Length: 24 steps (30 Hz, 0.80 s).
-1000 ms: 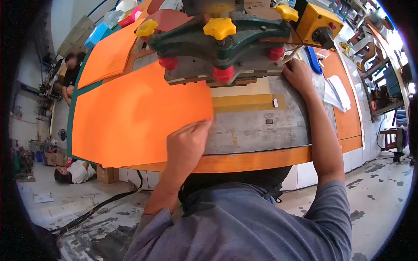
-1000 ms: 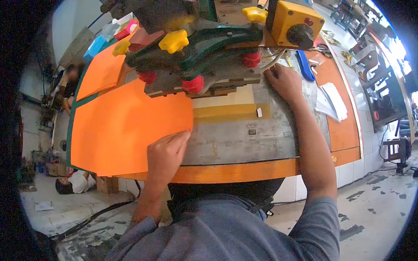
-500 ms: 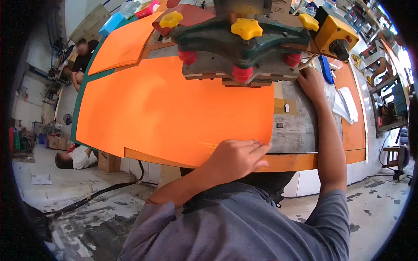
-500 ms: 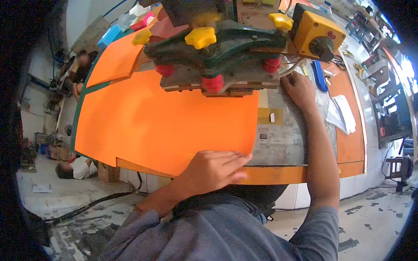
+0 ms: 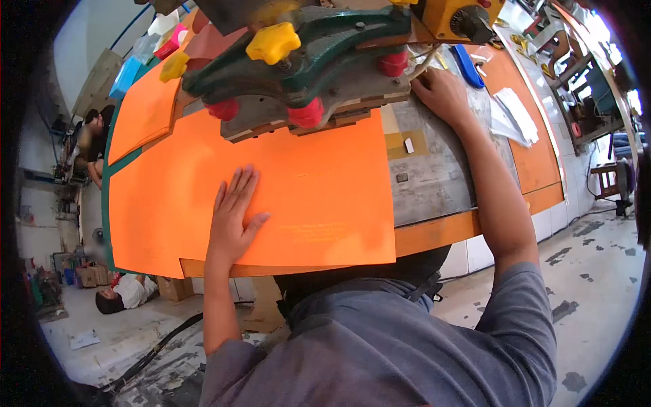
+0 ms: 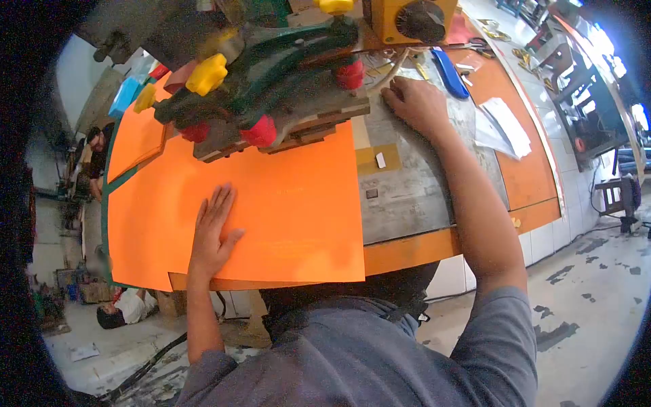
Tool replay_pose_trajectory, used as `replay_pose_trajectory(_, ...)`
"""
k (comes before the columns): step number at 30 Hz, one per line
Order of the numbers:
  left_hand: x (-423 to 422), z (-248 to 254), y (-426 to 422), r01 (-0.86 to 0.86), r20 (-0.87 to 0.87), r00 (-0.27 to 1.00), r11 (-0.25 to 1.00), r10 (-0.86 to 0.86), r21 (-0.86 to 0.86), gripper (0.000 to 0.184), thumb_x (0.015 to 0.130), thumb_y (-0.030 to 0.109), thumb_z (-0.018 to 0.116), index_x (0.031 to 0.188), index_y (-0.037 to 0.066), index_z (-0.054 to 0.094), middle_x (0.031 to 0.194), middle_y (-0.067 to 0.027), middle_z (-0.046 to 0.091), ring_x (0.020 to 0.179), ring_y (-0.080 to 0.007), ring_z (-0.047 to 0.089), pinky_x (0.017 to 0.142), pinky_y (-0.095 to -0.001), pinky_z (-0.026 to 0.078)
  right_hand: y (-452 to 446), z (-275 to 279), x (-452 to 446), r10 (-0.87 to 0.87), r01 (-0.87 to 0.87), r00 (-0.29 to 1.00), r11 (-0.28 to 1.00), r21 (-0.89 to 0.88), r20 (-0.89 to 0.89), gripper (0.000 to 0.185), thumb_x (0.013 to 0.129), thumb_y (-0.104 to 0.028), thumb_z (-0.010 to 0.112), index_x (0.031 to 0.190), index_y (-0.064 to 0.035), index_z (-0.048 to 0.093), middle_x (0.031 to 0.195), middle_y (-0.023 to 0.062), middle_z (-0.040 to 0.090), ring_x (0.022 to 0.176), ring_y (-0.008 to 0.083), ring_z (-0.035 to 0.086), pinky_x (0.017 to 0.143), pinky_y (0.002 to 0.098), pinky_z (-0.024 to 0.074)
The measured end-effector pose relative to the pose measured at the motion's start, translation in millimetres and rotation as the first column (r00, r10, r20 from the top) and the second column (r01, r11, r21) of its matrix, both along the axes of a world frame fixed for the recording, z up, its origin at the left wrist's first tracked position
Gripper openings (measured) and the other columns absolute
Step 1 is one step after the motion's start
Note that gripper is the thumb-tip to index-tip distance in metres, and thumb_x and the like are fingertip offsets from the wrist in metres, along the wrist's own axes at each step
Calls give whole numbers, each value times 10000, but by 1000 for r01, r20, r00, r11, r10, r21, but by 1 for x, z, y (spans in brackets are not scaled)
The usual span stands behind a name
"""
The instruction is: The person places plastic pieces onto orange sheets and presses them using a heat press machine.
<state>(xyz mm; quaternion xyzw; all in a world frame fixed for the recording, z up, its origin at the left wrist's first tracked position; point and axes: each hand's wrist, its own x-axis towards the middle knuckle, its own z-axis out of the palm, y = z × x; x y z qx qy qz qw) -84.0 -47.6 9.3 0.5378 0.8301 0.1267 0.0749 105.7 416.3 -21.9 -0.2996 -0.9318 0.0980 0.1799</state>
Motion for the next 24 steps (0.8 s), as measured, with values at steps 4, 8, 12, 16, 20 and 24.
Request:
replay_pose_trajectory(4,-12,-5,16,-6,-8,1000,1000,6,12,712,1068,443,588,1671,133,370,1738,-98,350,1626,-297,270,1327,-516,160,1,-1,0,4,-4,1000,1000,24,21,415,1005,-483,617,1018,-92,754,945,230,753,922,442,722,797,582,549)
replay_pose_trajectory(8,-30,-15,33,-3,-51,999,999,6,53,711,1074,507,567,1658,138,398,1718,-89,388,1620,-266,288,1321,-504,176,0,1,0,4,-3,1000,1000,-8,13,404,1005,-477,615,1003,-94,744,941,218,753,920,439,721,792,574,549)
replay_pose_trajectory(12,-48,-22,52,-5,-86,996,998,9,56,694,1085,501,553,1650,126,405,1698,-124,411,1609,-288,306,1317,-518,175,-1,3,1,11,-11,1000,1000,-15,20,391,1002,-468,613,1012,-99,742,945,211,755,925,434,721,790,568,549)
replay_pose_trajectory(16,-55,-22,64,-1,-85,996,997,8,83,679,1088,489,556,1629,99,430,1636,-176,482,1568,-326,371,1305,-534,195,-4,4,1,2,-2,1000,1000,-31,-11,392,1003,-464,611,1006,-93,737,938,206,754,918,432,719,784,568,549)
replay_pose_trajectory(20,-60,-25,69,-37,-68,997,996,43,80,618,1084,469,570,1550,65,525,1546,-202,567,1492,-361,460,1281,-533,237,-2,1,2,18,-19,999,1000,-12,-40,398,1003,-463,612,1000,-84,732,921,204,750,904,433,717,775,567,549)
replay_pose_trajectory(24,-68,-21,79,-14,-69,997,991,23,134,568,1080,471,586,1387,-5,632,1374,-238,662,1338,-391,581,1157,-486,385,1,-2,1,20,-20,1000,1000,10,-24,398,1004,-466,614,1000,-85,733,917,205,750,901,431,719,770,568,550)
